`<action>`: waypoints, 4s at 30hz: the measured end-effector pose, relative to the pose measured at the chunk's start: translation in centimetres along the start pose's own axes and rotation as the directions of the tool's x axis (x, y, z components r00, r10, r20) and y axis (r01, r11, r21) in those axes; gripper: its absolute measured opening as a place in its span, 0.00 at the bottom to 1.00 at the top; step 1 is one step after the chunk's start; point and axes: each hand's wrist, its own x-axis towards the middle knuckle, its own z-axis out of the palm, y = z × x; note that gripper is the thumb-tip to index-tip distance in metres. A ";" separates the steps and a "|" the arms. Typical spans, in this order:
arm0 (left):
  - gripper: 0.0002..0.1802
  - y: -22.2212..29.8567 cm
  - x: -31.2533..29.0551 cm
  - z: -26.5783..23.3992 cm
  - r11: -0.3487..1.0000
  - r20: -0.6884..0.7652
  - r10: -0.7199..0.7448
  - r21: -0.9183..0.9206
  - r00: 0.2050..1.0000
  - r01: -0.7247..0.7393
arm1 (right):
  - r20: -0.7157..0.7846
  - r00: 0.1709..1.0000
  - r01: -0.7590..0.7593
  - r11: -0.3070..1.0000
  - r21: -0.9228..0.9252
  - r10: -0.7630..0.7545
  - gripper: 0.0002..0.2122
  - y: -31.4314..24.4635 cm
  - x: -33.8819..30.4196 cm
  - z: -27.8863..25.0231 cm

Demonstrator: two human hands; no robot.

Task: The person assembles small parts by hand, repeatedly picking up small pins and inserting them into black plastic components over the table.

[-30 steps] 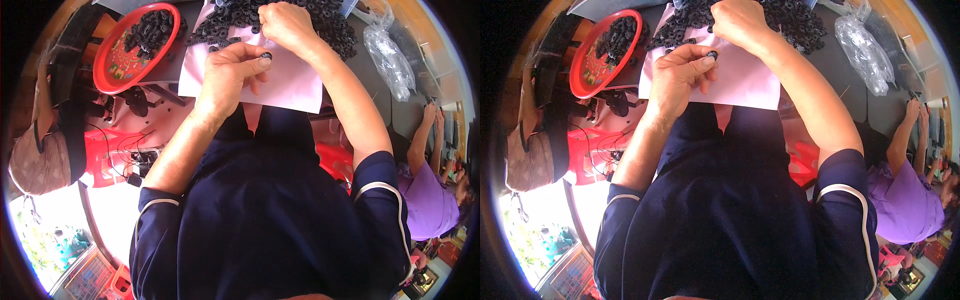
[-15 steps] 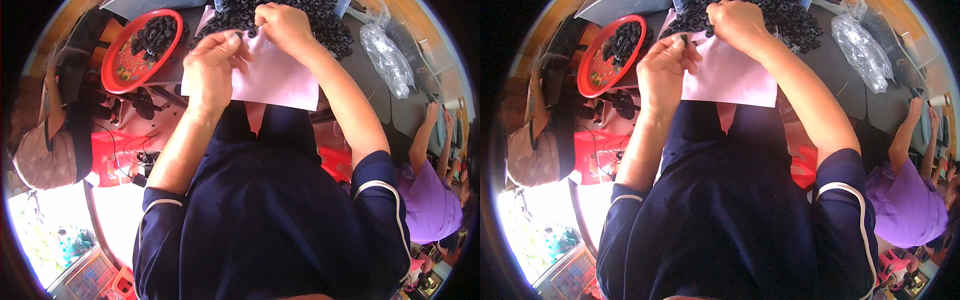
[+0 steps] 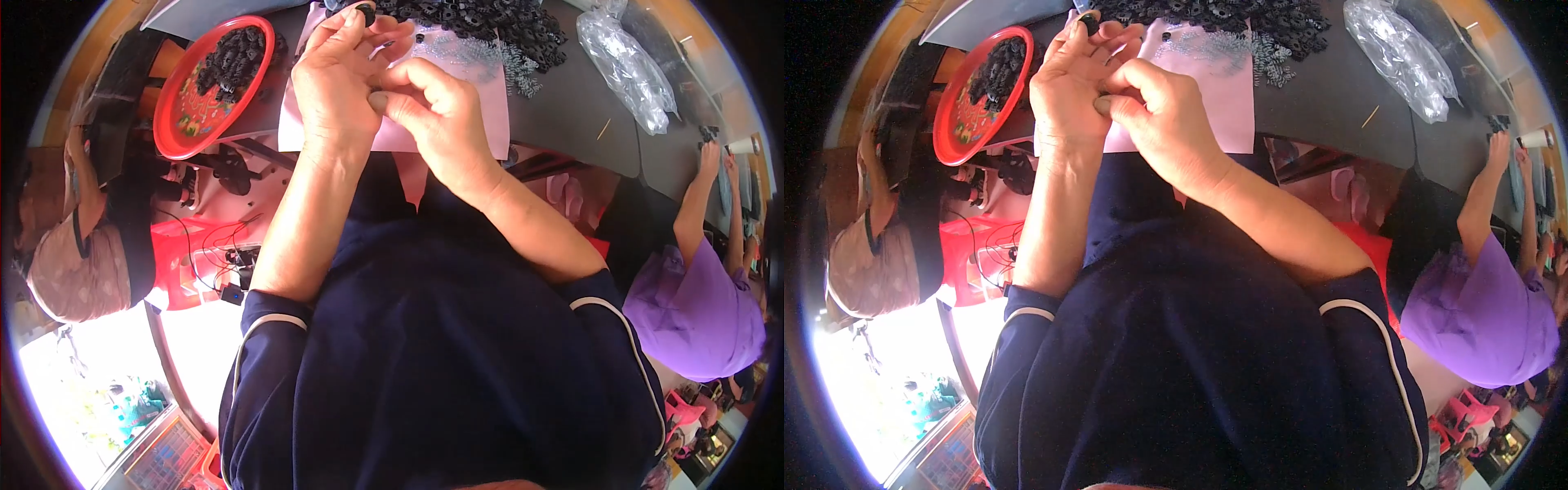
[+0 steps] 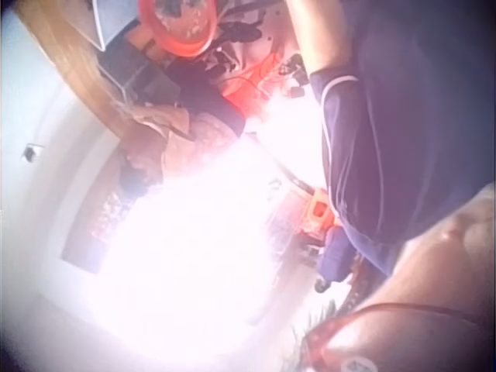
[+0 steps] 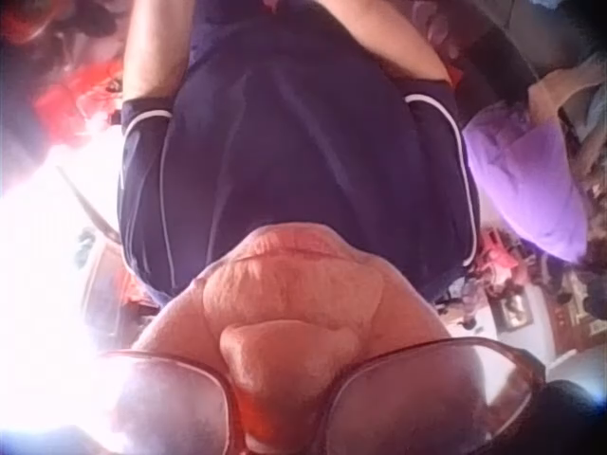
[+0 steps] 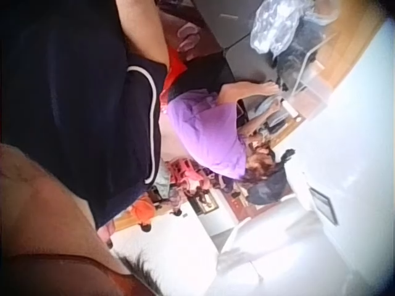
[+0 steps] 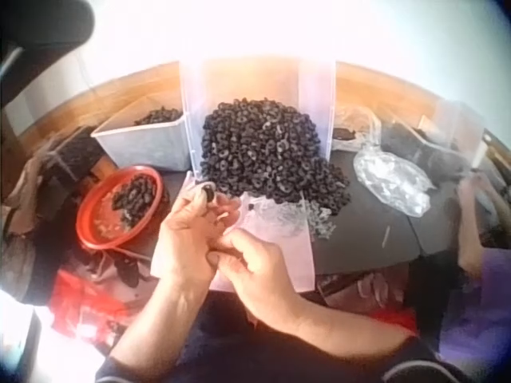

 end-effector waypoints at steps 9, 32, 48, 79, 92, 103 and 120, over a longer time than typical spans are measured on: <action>0.09 -1.0 -1.2 0.9 0.988 -0.145 -0.027 0.146 0.989 0.048 | -0.046 0.933 0.336 0.912 -0.237 -0.356 0.06 -0.8 -0.8 -0.6; 0.11 -1.3 -2.2 -1.2 0.860 0.011 -0.113 0.503 0.994 0.092 | 0.107 0.980 -0.182 0.973 0.143 0.167 0.04 -1.4 4.4 -5.5; 0.06 -2.4 -2.8 -0.2 0.760 -0.027 0.011 0.649 1.000 0.009 | 0.016 0.980 0.195 0.940 -0.279 -0.198 0.03 -1.9 2.5 -4.6; 0.04 -4.4 -2.8 -0.2 0.353 0.199 0.353 0.877 0.914 -0.327 | -0.024 0.851 0.428 0.719 -0.548 -0.524 0.13 1.5 1.9 -3.6; 0.03 -3.0 -1.8 0.1 -0.372 0.567 0.051 0.775 0.822 -0.511 | -0.268 0.941 0.132 0.952 -0.277 -0.208 0.14 2.8 0.5 -4.6; 0.07 -3.7 -1.5 -0.2 -0.443 0.744 0.020 0.606 0.668 -0.661 | -0.414 0.896 0.172 0.985 -0.016 -0.163 0.10 3.3 0.7 -4.7; 0.03 5.5 1.7 -2.6 -0.498 0.738 0.277 0.658 0.615 -0.565 | -0.267 0.964 -0.009 1.000 0.029 0.017 0.07 1.0 2.1 -6.7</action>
